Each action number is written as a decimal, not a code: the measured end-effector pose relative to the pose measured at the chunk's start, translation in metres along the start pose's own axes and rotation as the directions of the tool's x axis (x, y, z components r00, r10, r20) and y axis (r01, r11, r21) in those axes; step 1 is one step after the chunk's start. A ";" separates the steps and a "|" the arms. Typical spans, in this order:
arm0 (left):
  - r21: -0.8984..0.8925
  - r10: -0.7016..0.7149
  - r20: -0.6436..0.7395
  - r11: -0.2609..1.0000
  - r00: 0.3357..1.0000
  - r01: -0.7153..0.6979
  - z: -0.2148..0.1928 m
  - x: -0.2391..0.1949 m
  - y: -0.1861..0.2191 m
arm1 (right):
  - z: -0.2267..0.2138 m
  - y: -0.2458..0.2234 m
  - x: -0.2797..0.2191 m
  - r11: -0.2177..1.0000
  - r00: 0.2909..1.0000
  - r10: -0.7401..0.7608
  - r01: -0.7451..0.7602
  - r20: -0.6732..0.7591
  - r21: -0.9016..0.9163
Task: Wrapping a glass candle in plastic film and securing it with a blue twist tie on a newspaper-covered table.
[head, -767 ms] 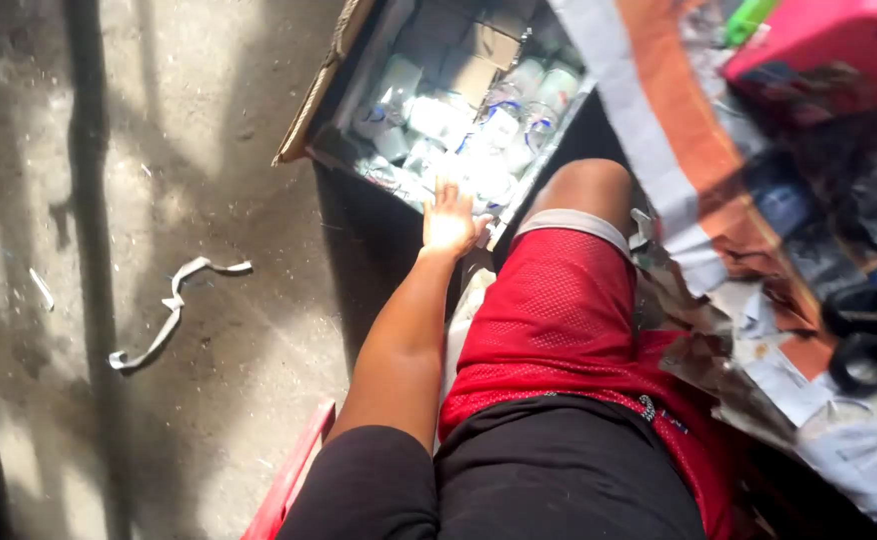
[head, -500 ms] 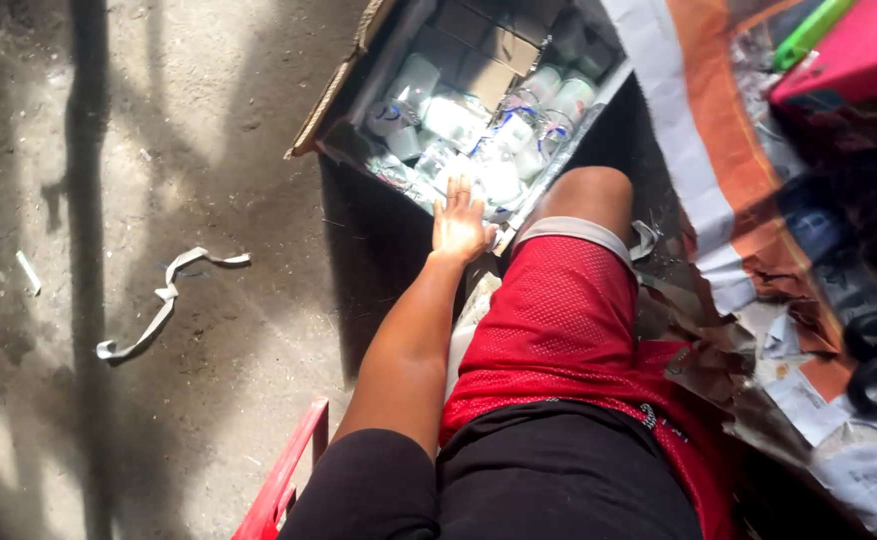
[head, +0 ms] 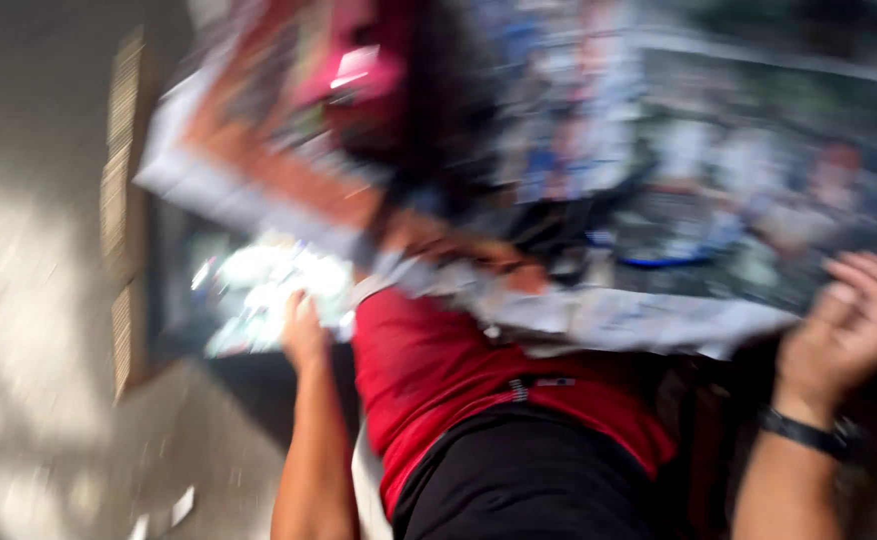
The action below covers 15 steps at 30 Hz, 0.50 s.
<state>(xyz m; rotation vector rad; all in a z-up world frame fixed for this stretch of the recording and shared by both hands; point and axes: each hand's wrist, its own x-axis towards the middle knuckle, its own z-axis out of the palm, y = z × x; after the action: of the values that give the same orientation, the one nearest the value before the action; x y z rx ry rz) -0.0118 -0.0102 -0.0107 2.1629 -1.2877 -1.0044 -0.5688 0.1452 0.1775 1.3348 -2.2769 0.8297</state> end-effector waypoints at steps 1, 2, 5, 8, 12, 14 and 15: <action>-0.237 -0.079 -0.148 0.970 0.986 0.042 0.001 -0.003 0.005 | -0.045 -0.089 0.032 0.937 0.987 -0.156 0.157 -0.028 0.311; -0.224 -0.023 -0.084 0.975 0.996 0.004 -0.003 -0.018 0.040 | -0.054 -0.086 0.036 0.961 0.993 -0.109 0.119 -0.053 0.248; -0.174 0.134 -0.388 0.961 0.912 -0.215 -0.028 -0.048 0.119 | -0.069 -0.074 0.051 0.953 0.997 -0.019 0.040 -0.072 0.300; -0.231 0.423 -0.684 0.646 0.594 -0.727 -0.052 -0.021 0.125 | -0.077 -0.060 0.064 0.928 0.985 0.172 -0.156 -0.019 0.340; -0.088 0.659 -0.702 0.298 0.271 -0.951 -0.082 -0.046 0.232 | -0.073 -0.039 0.078 0.869 0.969 0.230 -0.164 -0.089 0.467; 0.192 0.773 -0.603 0.380 0.197 -0.905 -0.085 -0.137 0.300 | -0.069 -0.030 0.089 0.852 0.965 0.229 -0.135 -0.128 0.506; 0.250 0.828 -0.520 0.383 0.210 -0.889 -0.084 -0.157 0.318 | -0.067 -0.027 0.095 0.865 0.972 0.168 -0.066 -0.163 0.497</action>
<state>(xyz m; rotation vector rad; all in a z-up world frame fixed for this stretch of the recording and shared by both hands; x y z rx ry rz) -0.1764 -0.0242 0.3138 1.0563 -1.6818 0.1097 -0.5897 0.1164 0.2914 1.2346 -2.0775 1.5940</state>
